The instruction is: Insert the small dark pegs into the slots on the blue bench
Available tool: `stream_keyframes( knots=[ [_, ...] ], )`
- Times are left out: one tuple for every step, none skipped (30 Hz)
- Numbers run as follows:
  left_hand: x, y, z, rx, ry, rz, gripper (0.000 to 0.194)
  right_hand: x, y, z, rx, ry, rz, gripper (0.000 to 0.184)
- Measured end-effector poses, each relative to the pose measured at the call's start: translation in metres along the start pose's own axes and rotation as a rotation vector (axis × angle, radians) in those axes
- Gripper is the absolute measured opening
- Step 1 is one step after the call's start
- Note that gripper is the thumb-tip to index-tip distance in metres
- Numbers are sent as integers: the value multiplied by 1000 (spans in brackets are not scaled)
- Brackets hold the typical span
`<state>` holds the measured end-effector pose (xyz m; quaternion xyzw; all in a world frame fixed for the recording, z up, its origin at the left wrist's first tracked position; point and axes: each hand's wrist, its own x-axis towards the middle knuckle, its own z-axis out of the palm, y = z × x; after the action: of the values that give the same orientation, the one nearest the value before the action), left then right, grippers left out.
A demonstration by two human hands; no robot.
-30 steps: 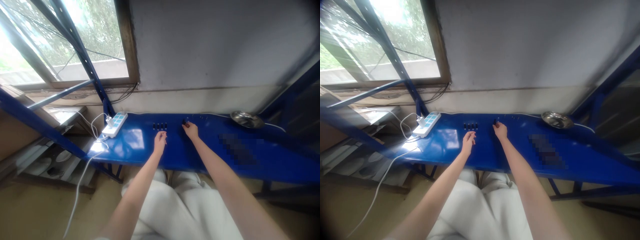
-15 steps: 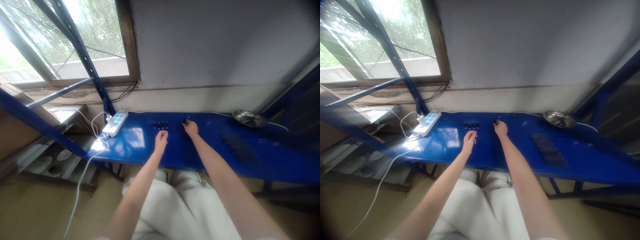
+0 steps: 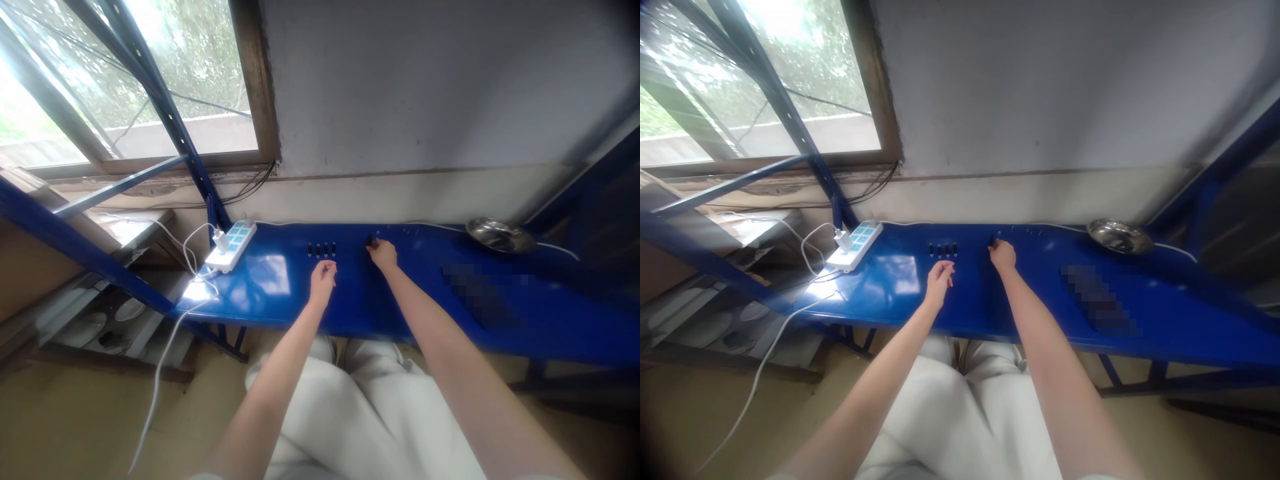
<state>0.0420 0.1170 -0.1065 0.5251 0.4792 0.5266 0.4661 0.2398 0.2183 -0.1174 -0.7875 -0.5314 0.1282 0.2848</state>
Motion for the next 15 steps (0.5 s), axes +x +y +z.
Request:
stream_keyframes(
  knots=[
    [0, 0, 0, 1, -3, 2, 22, 2, 1, -1, -5, -13, -9, 21],
    [0, 0, 0, 1, -5, 5, 22, 4, 2, -2, -14, -29, -16, 21],
    [1, -1, 0, 1, -3, 6, 22, 6, 3, -3, -27, -45, -22, 21],
    [1, -1, 1, -2, 1, 3, 21, 9, 4, -4, -42, -58, -29, 21],
    [1, -1, 1, -6, 5, 0, 21, 10, 5, -5, -57, -70, -36, 20],
    [1, -2, 1, -10, 8, -3, 20, 12, 6, -6, -66, -75, -41, 19],
    [1, -1, 1, -12, 8, -5, 19, 13, 7, -7, -67, -75, -44, 18],
    [1, -1, 1, -13, 7, -6, 19, 14, 9, -8, -62, -69, -45, 16],
    [1, 0, 1, -12, 2, -6, 20, 14, 10, -9, -50, -61, -43, 15],
    [0, 1, 1, -10, -1, -9, 20, 14, 11, -9, -38, -51, -35, 14],
    [0, 2, 1, -8, -1, -14, 20, 13, 12, -10, -28, -42, -23, 13],
    [0, 3, 1, -8, 1, -20, 20, 12, 13, -11, -20, -35, -7, 14],
    [0, 3, 1, -8, 2, -24, 19, 11, 13, -11, -15, -32, 8, 14],
    [0, 3, 1, -10, 5, -26, 19, 10, 13, -12, -11, -28, 21, 15],
    [0, 3, 1, -11, 9, -25, 20, 10, 13, -12, -9, -26, 31, 15]
  ],
)
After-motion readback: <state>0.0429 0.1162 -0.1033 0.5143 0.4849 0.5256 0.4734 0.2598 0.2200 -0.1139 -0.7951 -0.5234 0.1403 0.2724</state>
